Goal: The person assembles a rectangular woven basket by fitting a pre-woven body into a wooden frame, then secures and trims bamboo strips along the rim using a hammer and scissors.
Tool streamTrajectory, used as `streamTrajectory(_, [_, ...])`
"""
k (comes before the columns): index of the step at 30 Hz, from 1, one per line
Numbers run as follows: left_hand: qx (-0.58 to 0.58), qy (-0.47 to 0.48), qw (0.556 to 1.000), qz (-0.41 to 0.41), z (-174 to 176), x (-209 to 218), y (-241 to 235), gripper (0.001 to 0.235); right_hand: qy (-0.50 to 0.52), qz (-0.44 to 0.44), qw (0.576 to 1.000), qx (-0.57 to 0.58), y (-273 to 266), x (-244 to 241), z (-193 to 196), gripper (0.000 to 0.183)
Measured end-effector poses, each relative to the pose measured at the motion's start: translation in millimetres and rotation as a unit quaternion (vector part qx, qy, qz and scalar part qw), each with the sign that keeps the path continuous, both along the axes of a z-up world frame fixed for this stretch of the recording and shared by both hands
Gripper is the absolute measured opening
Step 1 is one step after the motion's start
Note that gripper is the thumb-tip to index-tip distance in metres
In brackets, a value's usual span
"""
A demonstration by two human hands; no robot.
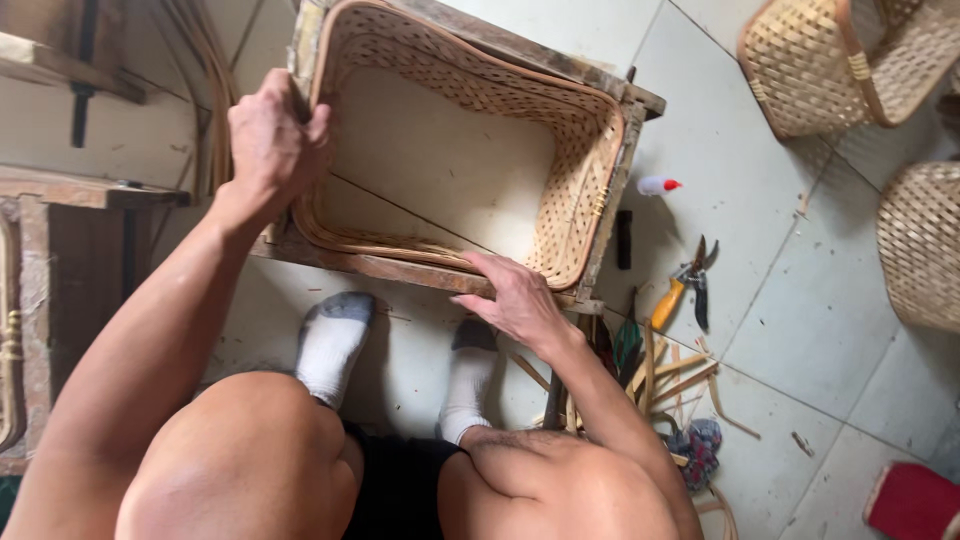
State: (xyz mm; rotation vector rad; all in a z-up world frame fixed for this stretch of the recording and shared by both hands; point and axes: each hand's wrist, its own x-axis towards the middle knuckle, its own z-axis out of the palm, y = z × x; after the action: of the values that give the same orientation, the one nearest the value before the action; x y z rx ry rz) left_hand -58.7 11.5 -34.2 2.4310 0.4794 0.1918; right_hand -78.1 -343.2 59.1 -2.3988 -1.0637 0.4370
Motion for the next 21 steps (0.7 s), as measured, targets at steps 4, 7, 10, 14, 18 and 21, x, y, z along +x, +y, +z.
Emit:
streamTrajectory(4, [0.03, -0.113, 0.993, -0.034, 22.8, -3.7, -7.0, 0.058, 0.077, -0.045, 0.996, -0.029, -2.1, -0.5, -9.7, 0.057])
streamTrajectory(7, [0.107, -0.21, 0.958, -0.163, 51.2, -24.2, -33.7, 0.071, 0.04, -0.043, 0.998, -0.015, -4.9, -2.4, -16.4, 0.053])
streamTrajectory(10, [0.134, -0.186, 0.895, -0.382, 69.5, -62.2, -80.5, 0.08, 0.01, -0.043, 0.999, 0.018, -8.3, -11.0, -17.1, 0.054])
streamTrajectory(14, [0.106, -0.063, 0.891, -0.436, 63.9, -82.4, -98.2, 0.061, -0.009, -0.035, 0.999, 0.015, -4.8, -4.7, -18.9, 0.052])
streamTrajectory(18, [0.081, -0.155, 0.891, -0.419, 47.6, -84.0, -96.4, 0.046, -0.048, -0.013, 0.998, 0.035, -11.0, -9.7, -23.0, 0.051])
streamTrajectory(21, [0.07, -0.166, 0.892, -0.414, 52.4, -83.4, -93.2, 0.048, -0.045, -0.018, 0.998, 0.034, -5.0, -10.4, -23.7, 0.051])
